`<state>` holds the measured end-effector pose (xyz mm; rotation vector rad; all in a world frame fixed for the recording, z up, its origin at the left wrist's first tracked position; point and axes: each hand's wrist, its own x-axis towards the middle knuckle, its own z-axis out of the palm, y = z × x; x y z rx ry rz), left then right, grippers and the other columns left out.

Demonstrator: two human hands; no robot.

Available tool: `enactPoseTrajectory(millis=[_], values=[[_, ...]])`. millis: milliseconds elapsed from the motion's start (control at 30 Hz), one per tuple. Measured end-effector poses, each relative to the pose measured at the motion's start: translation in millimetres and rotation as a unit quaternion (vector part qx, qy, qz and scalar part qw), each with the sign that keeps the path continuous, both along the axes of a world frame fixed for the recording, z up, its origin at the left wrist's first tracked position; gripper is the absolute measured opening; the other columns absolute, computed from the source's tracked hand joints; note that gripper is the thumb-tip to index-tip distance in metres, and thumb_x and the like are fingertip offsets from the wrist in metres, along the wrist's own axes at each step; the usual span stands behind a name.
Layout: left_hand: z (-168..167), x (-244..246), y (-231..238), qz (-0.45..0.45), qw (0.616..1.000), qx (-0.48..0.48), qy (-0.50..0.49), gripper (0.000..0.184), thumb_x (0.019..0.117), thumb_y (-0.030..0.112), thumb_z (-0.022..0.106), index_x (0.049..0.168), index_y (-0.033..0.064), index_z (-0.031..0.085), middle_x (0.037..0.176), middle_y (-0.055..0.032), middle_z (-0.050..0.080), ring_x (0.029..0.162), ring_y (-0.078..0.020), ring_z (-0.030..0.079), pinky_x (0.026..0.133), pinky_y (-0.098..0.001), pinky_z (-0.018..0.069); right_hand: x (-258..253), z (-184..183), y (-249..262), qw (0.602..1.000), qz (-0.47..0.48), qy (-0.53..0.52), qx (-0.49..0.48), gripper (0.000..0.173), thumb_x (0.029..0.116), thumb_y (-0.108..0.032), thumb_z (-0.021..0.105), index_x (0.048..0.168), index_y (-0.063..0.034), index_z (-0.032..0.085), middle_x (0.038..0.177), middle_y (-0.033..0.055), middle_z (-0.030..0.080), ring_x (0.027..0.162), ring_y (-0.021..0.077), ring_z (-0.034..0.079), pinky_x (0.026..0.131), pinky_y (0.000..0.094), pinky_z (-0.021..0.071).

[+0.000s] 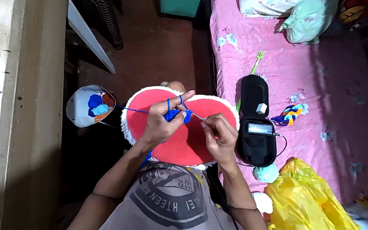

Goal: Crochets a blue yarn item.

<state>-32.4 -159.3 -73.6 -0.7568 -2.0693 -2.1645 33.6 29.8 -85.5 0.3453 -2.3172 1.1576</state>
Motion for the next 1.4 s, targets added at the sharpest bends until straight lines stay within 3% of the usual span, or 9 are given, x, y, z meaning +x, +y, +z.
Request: enactPoseTrajectory(millis=[233, 533, 600, 700, 833, 933, 1100, 1233, 1400], values=[[4, 1, 0, -0.004, 1.000, -0.020, 0.004, 0.041, 0.0852, -0.007, 0.059, 0.125, -0.0046, 0.068, 0.089, -0.0009, 0.071, 0.071, 0.0016, 0.062, 0.065, -0.0128, 0.0527, 1, 6, 8, 0.943, 0.065, -0.186, -0.269, 0.014, 0.0856, 0.007, 0.067, 0.094, -0.0040, 0.069, 0.089, -0.0023, 0.070, 0.074, -0.0001, 0.064, 0.066, 0.0155, 0.0548], [1, 1, 0, -0.019, 0.998, 0.014, -0.053, 0.045, 0.0849, -0.009, 0.058, 0.129, -0.0019, 0.067, 0.083, 0.0016, 0.070, 0.066, -0.0007, 0.061, 0.059, -0.0138, 0.0517, 2, 1, 11, 0.977, 0.049, -0.118, -0.171, 0.004, 0.0879, 0.003, 0.068, 0.091, 0.0018, 0.070, 0.088, 0.0030, 0.068, 0.080, 0.0017, 0.065, 0.072, 0.0156, 0.0565], [1, 2, 1, -0.028, 0.997, 0.027, -0.068, 0.047, 0.0853, -0.009, 0.059, 0.131, -0.0014, 0.066, 0.082, 0.0020, 0.069, 0.065, -0.0006, 0.061, 0.059, -0.0139, 0.0519, 2, 4, 13, 0.936, 0.090, -0.184, -0.285, 0.011, 0.0870, 0.005, 0.068, 0.094, -0.0038, 0.071, 0.090, -0.0008, 0.070, 0.073, -0.0009, 0.063, 0.065, 0.0145, 0.0540], [-1, 5, 9, -0.037, 0.997, 0.043, -0.059, 0.050, 0.0861, -0.009, 0.059, 0.136, -0.0025, 0.062, 0.085, 0.0011, 0.070, 0.069, -0.0007, 0.062, 0.062, -0.0153, 0.0536, -2, 2, 14, 0.807, 0.173, -0.298, -0.480, 0.013, 0.0891, 0.002, 0.065, 0.098, -0.0070, 0.068, 0.085, 0.0013, 0.070, 0.055, -0.0032, 0.050, 0.049, 0.0134, 0.0399], [-14, 11, 26, -0.008, 0.997, 0.069, -0.020, 0.052, 0.0851, -0.011, 0.060, 0.136, -0.0053, 0.060, 0.093, -0.0021, 0.072, 0.076, -0.0012, 0.064, 0.071, -0.0176, 0.0559, -6, -1, 5, 0.709, 0.216, -0.322, -0.589, 0.024, 0.0923, -0.001, 0.063, 0.116, -0.0065, 0.066, 0.085, 0.0052, 0.069, 0.053, -0.0003, 0.051, 0.048, 0.0147, 0.0414], [-23, 16, 32, 0.001, 0.998, 0.061, -0.003, 0.048, 0.0852, -0.012, 0.061, 0.133, -0.0065, 0.062, 0.094, -0.0050, 0.073, 0.080, -0.0030, 0.066, 0.077, -0.0197, 0.0567, -7, -2, 0, 0.735, 0.194, -0.292, -0.581, 0.027, 0.0923, -0.002, 0.064, 0.119, -0.0049, 0.068, 0.087, 0.0054, 0.070, 0.053, -0.0012, 0.050, 0.048, 0.0142, 0.0407], [-15, 8, 13, -0.063, 0.996, 0.038, -0.047, 0.042, 0.0907, -0.003, 0.063, 0.132, -0.0023, 0.065, 0.106, -0.0047, 0.074, 0.089, -0.0058, 0.069, 0.080, -0.0218, 0.0586, -4, -1, 2, 0.879, 0.117, -0.201, -0.416, 0.026, 0.0926, 0.000, 0.063, 0.115, -0.0059, 0.075, 0.099, 0.0021, 0.074, 0.064, -0.0039, 0.054, 0.056, 0.0137, 0.0443], [-2, -10, -17, -0.102, 0.986, 0.033, -0.127, 0.016, 0.0938, 0.005, 0.062, 0.099, 0.0062, 0.077, 0.100, 0.0001, 0.072, 0.088, -0.0070, 0.067, 0.076, -0.0214, 0.0566, -2, 1, 9, 0.960, 0.068, -0.119, -0.246, 0.024, 0.0920, 0.003, 0.063, 0.111, -0.0014, 0.076, 0.092, 0.0012, 0.069, 0.081, 0.0023, 0.064, 0.073, 0.0177, 0.0560], [7, -24, -43, -0.179, 0.970, 0.043, -0.157, 0.020, 0.0930, 0.027, 0.070, 0.082, 0.0108, 0.073, 0.098, -0.0018, 0.072, 0.097, -0.0137, 0.069, 0.086, -0.0286, 0.0574, -4, -3, 14, 0.998, -0.035, 0.012, 0.052, 0.025, 0.0961, -0.006, 0.059, 0.111, -0.0079, 0.079, 0.080, 0.0073, 0.064, 0.065, 0.0100, 0.058, 0.056, 0.0238, 0.0484]])
